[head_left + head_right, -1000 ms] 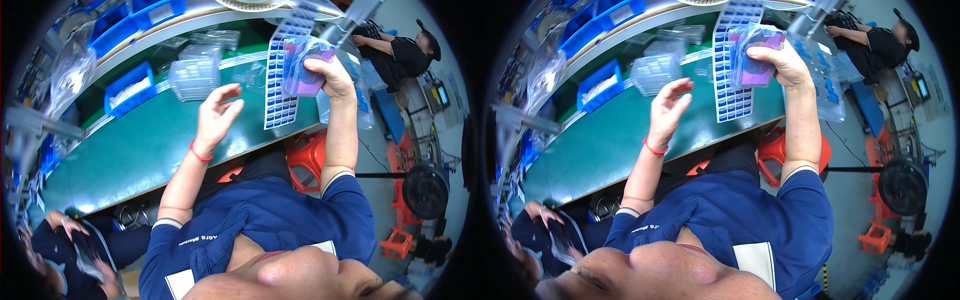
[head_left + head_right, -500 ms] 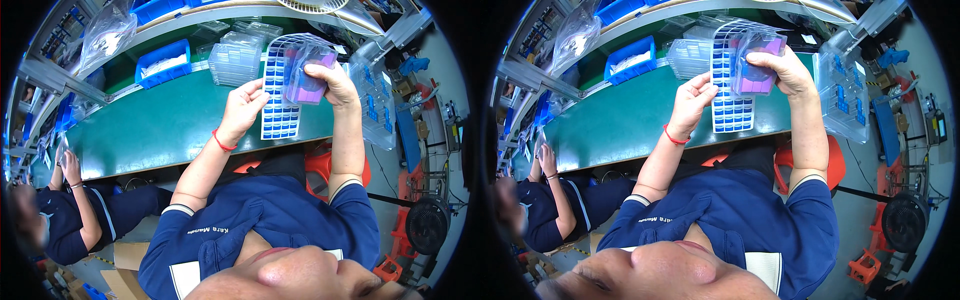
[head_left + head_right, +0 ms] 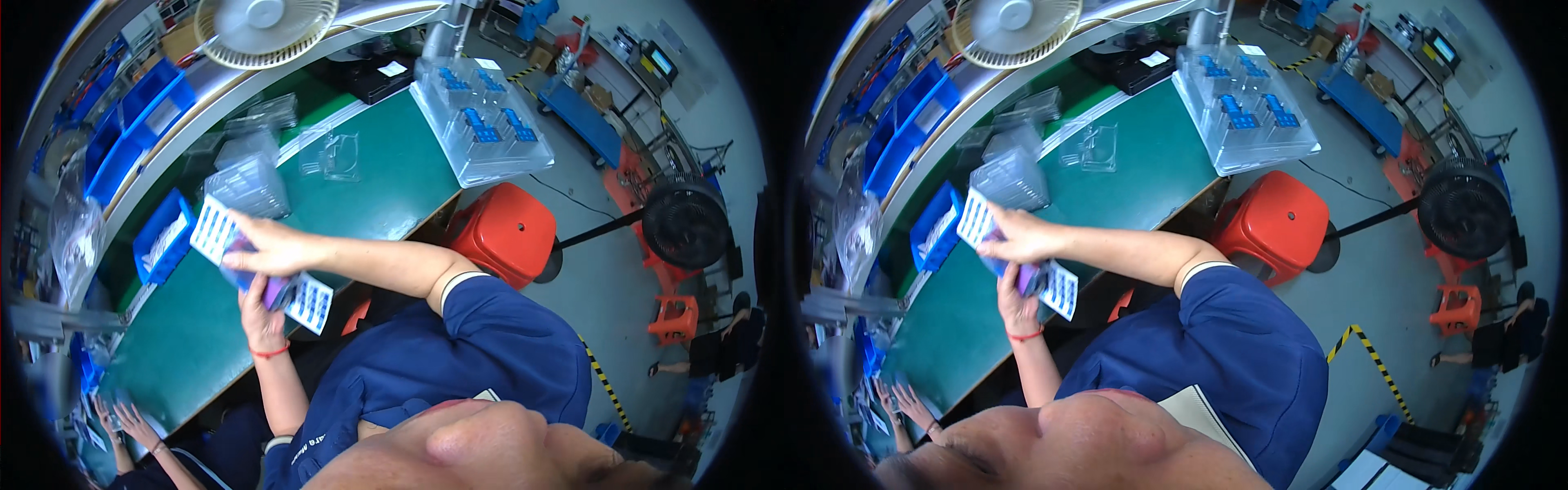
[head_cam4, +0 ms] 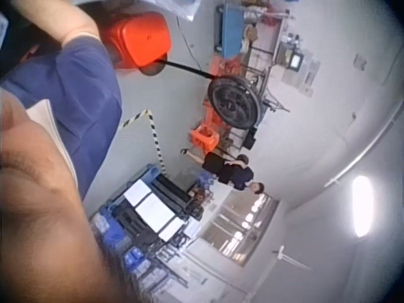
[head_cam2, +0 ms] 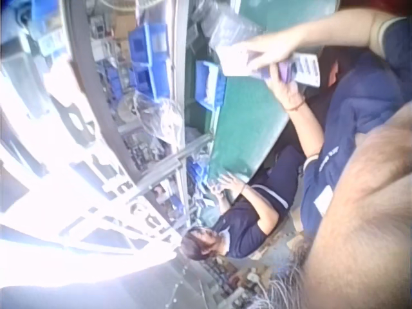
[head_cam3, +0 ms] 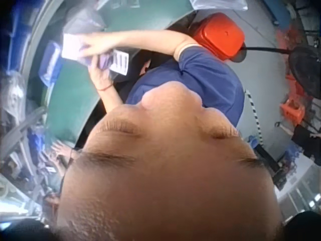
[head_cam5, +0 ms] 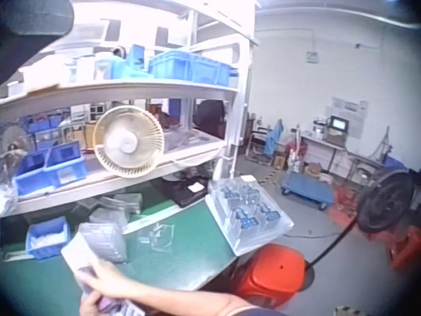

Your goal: The person assembles small blue electronic components into clear plastic packaging trays. They pick up the components and white triangular inserts from bins, place them into the trays, and then stack the filled trays on the table.

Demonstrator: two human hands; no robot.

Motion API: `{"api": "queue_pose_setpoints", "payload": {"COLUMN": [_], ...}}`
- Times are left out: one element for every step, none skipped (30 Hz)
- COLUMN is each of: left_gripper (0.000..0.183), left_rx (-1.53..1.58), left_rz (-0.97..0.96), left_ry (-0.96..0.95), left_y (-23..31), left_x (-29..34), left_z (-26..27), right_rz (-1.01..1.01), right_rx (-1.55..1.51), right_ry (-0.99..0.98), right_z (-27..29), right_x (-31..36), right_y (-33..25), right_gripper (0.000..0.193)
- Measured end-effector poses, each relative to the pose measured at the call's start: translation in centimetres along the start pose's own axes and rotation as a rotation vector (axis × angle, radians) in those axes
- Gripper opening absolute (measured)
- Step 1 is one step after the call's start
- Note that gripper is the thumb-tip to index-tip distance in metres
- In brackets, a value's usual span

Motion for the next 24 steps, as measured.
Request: {"api": "queue_pose_setpoints", "payload": {"left_gripper": [0.048, 0.046, 0.043, 0.042, 0.041, 0.041, 0.041, 0.041, 0.041, 0.041, 0.04, 0.038, 0.035, 0.033, 0.032, 0.032, 0.032, 0.032, 0.033, 0.033, 0.033, 0.033, 0.034, 0.034], "left_rx": [0.084, 0.125, 0.159, 0.147, 0.135, 0.064, -0.01, -0.034, -0.071, -0.078, -0.085, -0.137, -0.189, -0.236, -0.285, -0.342, -0.37, -0.421, -0.491, -0.577, -0.649, -0.719, -0.813, -0.916], "left_rz": [0.024, 0.059, 0.094, 0.082, 0.066, 0.036, 0.005, -0.007, -0.013, 0.02, 0.049, 0.08, 0.114, 0.121, 0.121, 0.122, 0.127, 0.137, 0.142, 0.138, 0.14, 0.131, 0.133, 0.117], "left_ry": [0.02, 0.024, 0.04, 0.096, 0.15, 0.221, 0.293, 0.402, 0.516, 0.57, 0.633, 0.689, 0.742, 0.736, 0.739, 0.757, 0.791, 0.83, 0.864, 0.909, 0.944, 0.988, 1.026, 1.056], "left_y": [0.0, 0.5, 1.5, 2.7, 4.1, 6.0, 8.2, 9.7, 11.5, 12.8, 14.1, 15.7, 16.9, 16.8, 17.1, 17.5, 16.8, 16.6, 17.1, 17.5, 18.1, 18.3, 18.5, 19.2], "left_x": [0.5, 1.1, 1.9, 2.4, 2.7, 2.9, 2.9, 4.1, 5.2, 5.4, 6.2, 8.1, 9.6, 7.9, 6.8, 6.2, 6.6, 6.6, 6.2, 5.5, 5.8, 5.9, 6.1, 5.4], "left_z": [2.1, 3.0, 4.1, 6.2, 8.6, 11.8, 15.1, 19.2, 22.5, 24.9, 27.5, 30.7, 33.8, 33.5, 33.0, 32.5, 33.0, 33.2, 32.5, 31.9, 31.3, 30.8, 30.2, 29.1], "right_rz": [-0.023, 0.048, 0.115, 0.071, 0.128, 0.144, 0.054, 0.074, -0.032, 0.009, -0.113, -0.155, -0.248, -0.322, -0.458, -0.596, -0.645, -0.701, -0.765, -0.743, -0.714, -0.68, -0.642, -0.603], "right_rx": [0.066, 0.216, 0.357, 0.34, 0.424, 0.506, 0.622, 0.767, 0.867, 0.972, 1.135, 1.232, 1.313, 1.417, 1.464, 1.407, 1.331, 1.181, 1.019, 0.869, 0.715, 0.567, 0.491, 0.413], "right_ry": [-0.029, 0.035, 0.094, 0.1, 0.19, 0.287, 0.393, 0.501, 0.598, 0.76, 0.896, 0.986, 1.064, 1.141, 1.182, 1.225, 1.225, 1.204, 1.189, 1.17, 1.143, 1.113, 1.107, 1.115], "right_z": [-0.4, 0.7, 2.2, 4.6, 7.5, 10.9, 14.8, 18.1, 22.0, 25.9, 29.7, 32.7, 35.7, 38.4, 41.3, 43.7, 45.7, 47.5, 48.8, 49.5, 49.7, 49.8, 50.0, 50.0], "right_x": [0.2, 1.0, 2.1, 3.3, 4.5, 5.9, 7.5, 9.1, 11.0, 13.7, 16.6, 18.9, 21.3, 24.3, 27.1, 29.7, 31.3, 33.0, 34.8, 35.7, 36.3, 36.7, 37.6, 39.1], "right_y": [-0.1, -1.0, -1.9, -3.2, -3.3, -3.9, -4.2, -4.6, -5.1, -5.4, -5.0, -5.2, -5.0, -5.1, -4.5, -3.7, -2.8, -1.9, -0.8, 0.0, 0.7, 1.6, 2.5, 3.4], "right_gripper": [0.084, 0.084, 0.085, 0.082, 0.079, 0.077, 0.073, 0.069, 0.065, 0.064, 0.063, 0.062, 0.062, 0.06, 0.06, 0.062, 0.064, 0.064, 0.064, 0.061, 0.059, 0.057, 0.059, 0.061]}}
Point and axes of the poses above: each hand's wrist, its own x-axis away from the middle knuckle, its own z-axis out of the back of the hand, y = z × x, the point moved 9 cm from there along -x, towards the middle knuckle, and after that the axes turned 6 degrees about -x, right-handed, at the moved point
